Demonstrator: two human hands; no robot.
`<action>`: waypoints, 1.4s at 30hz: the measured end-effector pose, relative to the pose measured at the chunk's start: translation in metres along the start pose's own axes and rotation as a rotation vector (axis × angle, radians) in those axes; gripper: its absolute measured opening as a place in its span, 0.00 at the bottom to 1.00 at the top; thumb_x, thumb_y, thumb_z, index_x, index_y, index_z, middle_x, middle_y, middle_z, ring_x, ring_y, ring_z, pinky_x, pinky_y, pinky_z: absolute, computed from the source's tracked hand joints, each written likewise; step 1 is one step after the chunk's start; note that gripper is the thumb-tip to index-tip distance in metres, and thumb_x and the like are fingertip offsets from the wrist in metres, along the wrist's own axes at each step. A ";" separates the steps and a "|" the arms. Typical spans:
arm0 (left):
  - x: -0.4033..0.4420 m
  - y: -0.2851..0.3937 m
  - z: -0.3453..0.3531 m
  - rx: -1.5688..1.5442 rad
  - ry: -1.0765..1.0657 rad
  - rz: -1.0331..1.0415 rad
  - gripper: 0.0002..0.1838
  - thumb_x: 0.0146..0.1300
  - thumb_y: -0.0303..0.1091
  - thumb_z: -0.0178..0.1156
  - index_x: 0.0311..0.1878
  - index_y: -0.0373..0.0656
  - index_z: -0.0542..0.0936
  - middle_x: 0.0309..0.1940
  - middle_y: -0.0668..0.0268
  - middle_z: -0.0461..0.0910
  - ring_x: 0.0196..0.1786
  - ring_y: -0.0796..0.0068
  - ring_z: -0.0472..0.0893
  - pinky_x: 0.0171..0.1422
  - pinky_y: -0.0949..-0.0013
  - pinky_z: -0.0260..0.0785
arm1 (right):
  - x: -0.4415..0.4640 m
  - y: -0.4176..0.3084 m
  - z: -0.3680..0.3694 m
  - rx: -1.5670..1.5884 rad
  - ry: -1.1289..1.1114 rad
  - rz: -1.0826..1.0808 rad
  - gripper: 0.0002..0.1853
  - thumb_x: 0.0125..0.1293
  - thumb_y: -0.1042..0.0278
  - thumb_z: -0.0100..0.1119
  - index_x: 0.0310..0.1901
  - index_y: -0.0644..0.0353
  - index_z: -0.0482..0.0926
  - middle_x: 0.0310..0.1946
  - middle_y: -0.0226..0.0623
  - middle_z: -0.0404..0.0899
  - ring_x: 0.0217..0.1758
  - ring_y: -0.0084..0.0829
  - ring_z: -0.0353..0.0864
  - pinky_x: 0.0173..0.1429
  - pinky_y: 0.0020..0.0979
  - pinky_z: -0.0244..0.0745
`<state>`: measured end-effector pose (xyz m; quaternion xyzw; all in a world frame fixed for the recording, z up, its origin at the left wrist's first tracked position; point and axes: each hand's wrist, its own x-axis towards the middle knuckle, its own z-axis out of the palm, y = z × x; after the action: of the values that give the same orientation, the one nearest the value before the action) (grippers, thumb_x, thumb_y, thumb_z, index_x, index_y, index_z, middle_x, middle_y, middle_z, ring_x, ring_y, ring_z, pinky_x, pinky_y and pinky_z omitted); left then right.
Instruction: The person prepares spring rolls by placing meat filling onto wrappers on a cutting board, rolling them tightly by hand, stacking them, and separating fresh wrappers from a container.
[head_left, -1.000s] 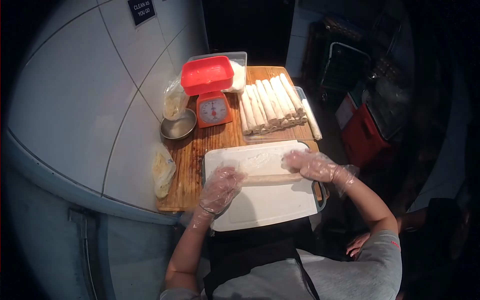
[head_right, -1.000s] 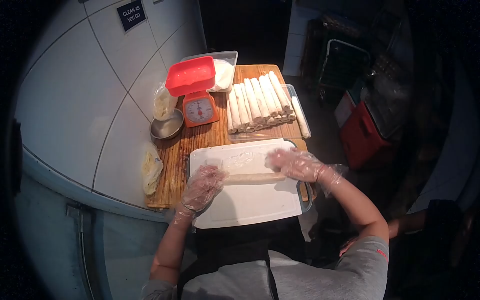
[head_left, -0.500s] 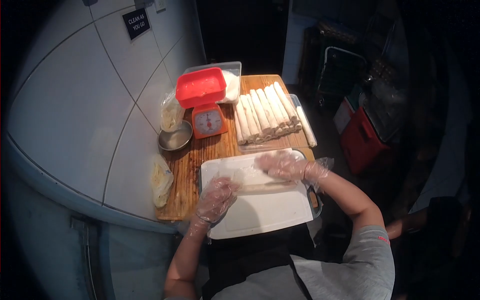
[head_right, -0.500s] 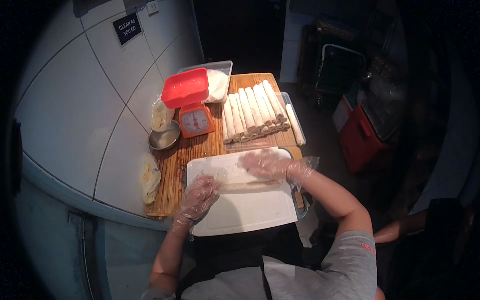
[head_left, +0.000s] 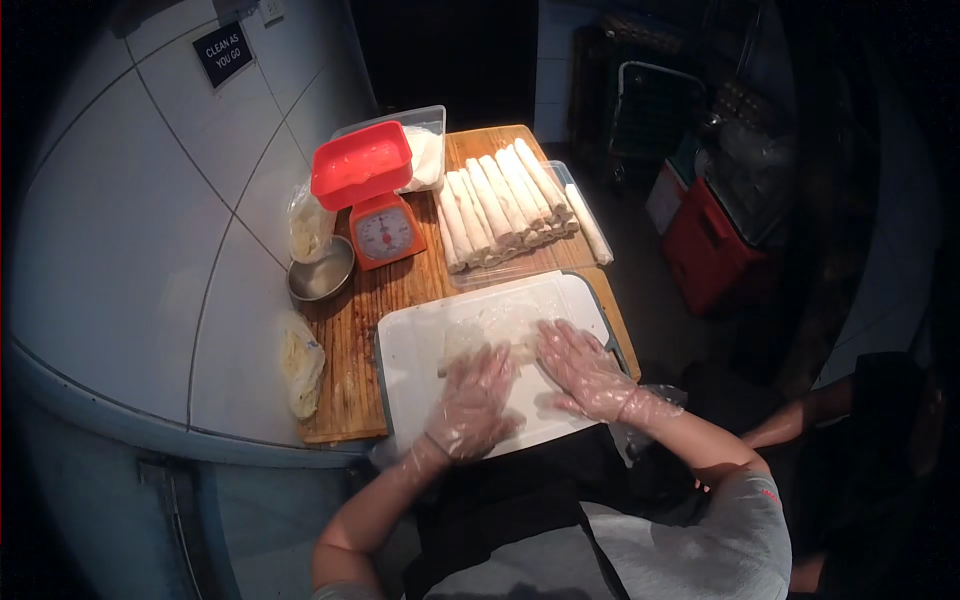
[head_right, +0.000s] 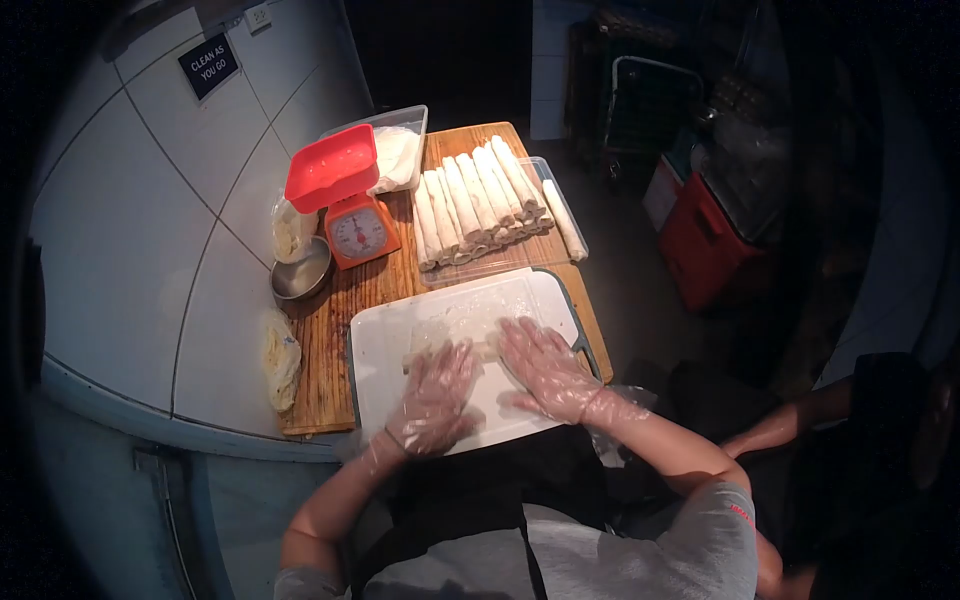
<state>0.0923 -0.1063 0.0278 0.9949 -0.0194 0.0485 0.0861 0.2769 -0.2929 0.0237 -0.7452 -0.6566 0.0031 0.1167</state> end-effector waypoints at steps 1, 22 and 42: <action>0.008 -0.003 -0.004 -0.019 0.012 -0.015 0.42 0.67 0.49 0.59 0.77 0.35 0.58 0.78 0.47 0.56 0.80 0.48 0.55 0.82 0.42 0.41 | 0.006 0.008 0.012 0.029 0.091 -0.023 0.37 0.69 0.53 0.61 0.74 0.60 0.61 0.76 0.51 0.57 0.79 0.50 0.57 0.77 0.52 0.57; 0.066 -0.031 0.034 -0.036 0.369 0.012 0.24 0.60 0.30 0.58 0.61 0.37 0.75 0.56 0.54 0.77 0.62 0.54 0.75 0.71 0.52 0.64 | 0.067 0.005 0.020 0.067 0.581 -0.045 0.10 0.62 0.70 0.66 0.44 0.59 0.83 0.36 0.42 0.82 0.40 0.47 0.81 0.45 0.46 0.76; 0.074 -0.037 0.019 -0.079 0.066 -0.157 0.28 0.61 0.29 0.56 0.65 0.33 0.70 0.59 0.54 0.74 0.66 0.56 0.72 0.79 0.49 0.56 | 0.077 0.023 0.029 0.099 0.523 -0.079 0.07 0.60 0.68 0.69 0.38 0.59 0.84 0.37 0.44 0.82 0.40 0.48 0.81 0.45 0.44 0.77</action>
<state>0.1692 -0.0754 0.0105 0.9871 0.0594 0.0735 0.1292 0.3052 -0.2151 0.0031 -0.6877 -0.6318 -0.1620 0.3188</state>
